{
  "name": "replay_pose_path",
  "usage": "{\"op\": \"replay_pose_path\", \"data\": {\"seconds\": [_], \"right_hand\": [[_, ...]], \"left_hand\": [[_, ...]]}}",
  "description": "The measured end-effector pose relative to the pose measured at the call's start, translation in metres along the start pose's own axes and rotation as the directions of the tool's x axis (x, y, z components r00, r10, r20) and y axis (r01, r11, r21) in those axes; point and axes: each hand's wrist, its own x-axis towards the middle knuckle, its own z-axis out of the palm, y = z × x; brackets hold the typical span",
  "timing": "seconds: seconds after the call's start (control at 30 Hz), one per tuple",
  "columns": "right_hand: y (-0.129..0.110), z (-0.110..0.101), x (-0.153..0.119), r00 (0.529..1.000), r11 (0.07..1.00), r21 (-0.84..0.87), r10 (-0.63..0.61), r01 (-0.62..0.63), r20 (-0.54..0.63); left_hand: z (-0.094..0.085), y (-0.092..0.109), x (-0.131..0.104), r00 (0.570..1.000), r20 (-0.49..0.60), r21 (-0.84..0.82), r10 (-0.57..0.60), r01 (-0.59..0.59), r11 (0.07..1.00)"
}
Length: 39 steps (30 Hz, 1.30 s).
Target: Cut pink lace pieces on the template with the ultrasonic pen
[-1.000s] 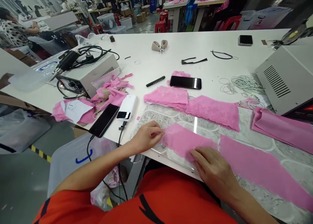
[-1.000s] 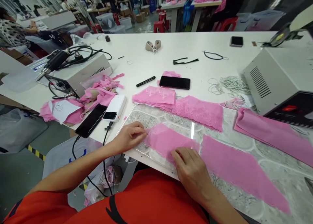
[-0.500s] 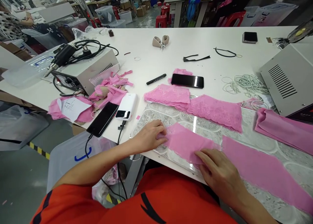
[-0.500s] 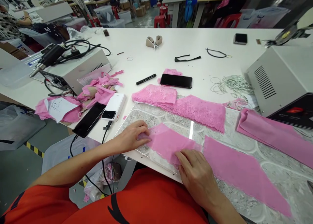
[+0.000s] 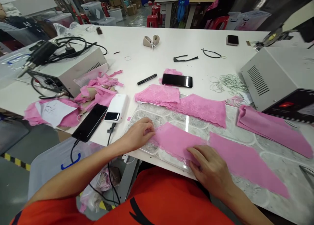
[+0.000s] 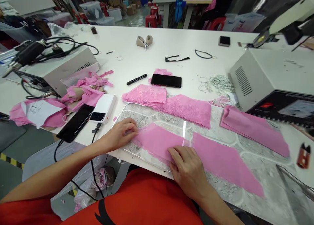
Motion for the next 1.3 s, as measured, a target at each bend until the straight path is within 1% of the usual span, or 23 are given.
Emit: {"op": "replay_pose_path", "data": {"seconds": [0.13,0.4,0.63,1.0,1.13,1.23,1.3], "right_hand": [[-0.002,-0.001,0.001,0.999,1.0,-0.008,0.026,-0.026,0.019],[-0.005,-0.001,0.001,0.999,0.999,0.024,0.036,-0.036,0.005],[-0.006,0.0,0.0,0.999,0.998,0.039,0.04,-0.041,0.007],[-0.013,-0.004,0.003,1.0,0.997,0.078,0.018,-0.017,-0.007],[-0.016,-0.003,0.003,0.999,0.993,0.113,0.035,-0.033,-0.009],[-0.015,-0.008,-0.001,0.998,0.988,0.144,0.058,-0.053,-0.033],[-0.009,-0.016,-0.009,0.995,0.986,0.148,0.084,-0.075,-0.058]], "left_hand": [[-0.009,-0.003,-0.001,1.0,0.018,0.042,0.005,-0.006,0.999],[-0.014,-0.012,-0.004,0.996,0.085,0.105,0.022,-0.031,0.994],[-0.021,-0.013,-0.002,0.992,0.12,0.136,0.031,-0.047,0.99],[-0.019,-0.018,-0.003,0.994,0.096,0.197,0.056,-0.075,0.978],[-0.021,-0.018,-0.002,0.992,0.101,0.24,0.081,-0.103,0.965],[-0.024,-0.019,0.0,0.99,0.113,0.294,0.085,-0.115,0.949],[-0.025,-0.018,0.002,0.989,0.089,0.338,0.116,-0.14,0.93]]}}
